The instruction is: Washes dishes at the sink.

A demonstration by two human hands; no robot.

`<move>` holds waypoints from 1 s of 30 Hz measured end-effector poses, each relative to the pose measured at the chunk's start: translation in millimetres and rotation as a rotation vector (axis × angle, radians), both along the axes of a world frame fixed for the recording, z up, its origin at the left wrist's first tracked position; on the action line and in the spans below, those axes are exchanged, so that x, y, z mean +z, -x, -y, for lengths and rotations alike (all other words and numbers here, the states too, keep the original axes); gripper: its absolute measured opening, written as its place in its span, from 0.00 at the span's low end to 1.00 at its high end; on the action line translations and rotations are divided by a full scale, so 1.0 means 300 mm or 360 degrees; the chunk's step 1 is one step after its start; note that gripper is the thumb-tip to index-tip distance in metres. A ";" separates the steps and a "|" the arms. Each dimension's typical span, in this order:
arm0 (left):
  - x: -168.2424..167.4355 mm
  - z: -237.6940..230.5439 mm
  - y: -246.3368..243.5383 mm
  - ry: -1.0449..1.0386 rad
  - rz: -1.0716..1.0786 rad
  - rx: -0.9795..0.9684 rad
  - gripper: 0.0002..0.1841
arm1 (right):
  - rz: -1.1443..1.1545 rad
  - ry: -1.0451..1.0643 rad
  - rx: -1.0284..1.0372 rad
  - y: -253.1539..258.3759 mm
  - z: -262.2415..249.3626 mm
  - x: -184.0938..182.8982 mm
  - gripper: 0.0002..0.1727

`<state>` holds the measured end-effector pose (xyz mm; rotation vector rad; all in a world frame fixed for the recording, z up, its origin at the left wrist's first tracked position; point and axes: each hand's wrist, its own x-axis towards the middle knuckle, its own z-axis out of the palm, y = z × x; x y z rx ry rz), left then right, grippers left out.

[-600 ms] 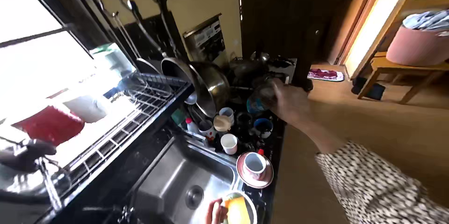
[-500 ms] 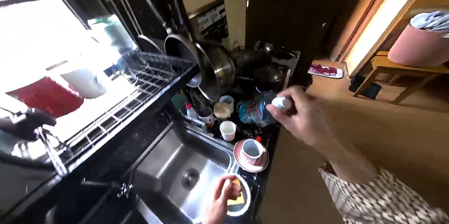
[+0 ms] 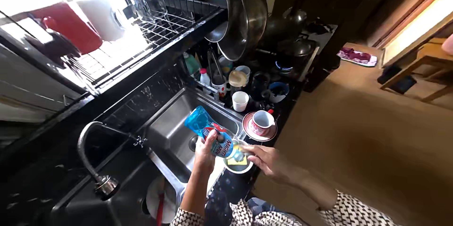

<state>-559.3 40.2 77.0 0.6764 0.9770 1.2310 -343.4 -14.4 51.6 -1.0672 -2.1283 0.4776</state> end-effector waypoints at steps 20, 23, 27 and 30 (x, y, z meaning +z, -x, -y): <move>-0.062 -0.011 -0.053 -0.0801 -0.0821 0.0013 0.37 | 0.0726 0.1337 -0.0322 -0.161 -0.038 -0.051 0.30; -0.067 -0.014 -0.058 -0.0804 -0.0824 0.0008 0.35 | 0.0741 0.1390 -0.0314 -0.162 -0.034 -0.055 0.31; -0.068 -0.019 -0.064 -0.0704 -0.0760 0.0069 0.36 | 0.0775 0.1436 -0.0292 -0.159 -0.034 -0.053 0.31; -0.058 -0.022 -0.059 -0.0591 -0.0702 0.0124 0.35 | 0.0734 0.1401 -0.0273 -0.163 -0.035 -0.054 0.31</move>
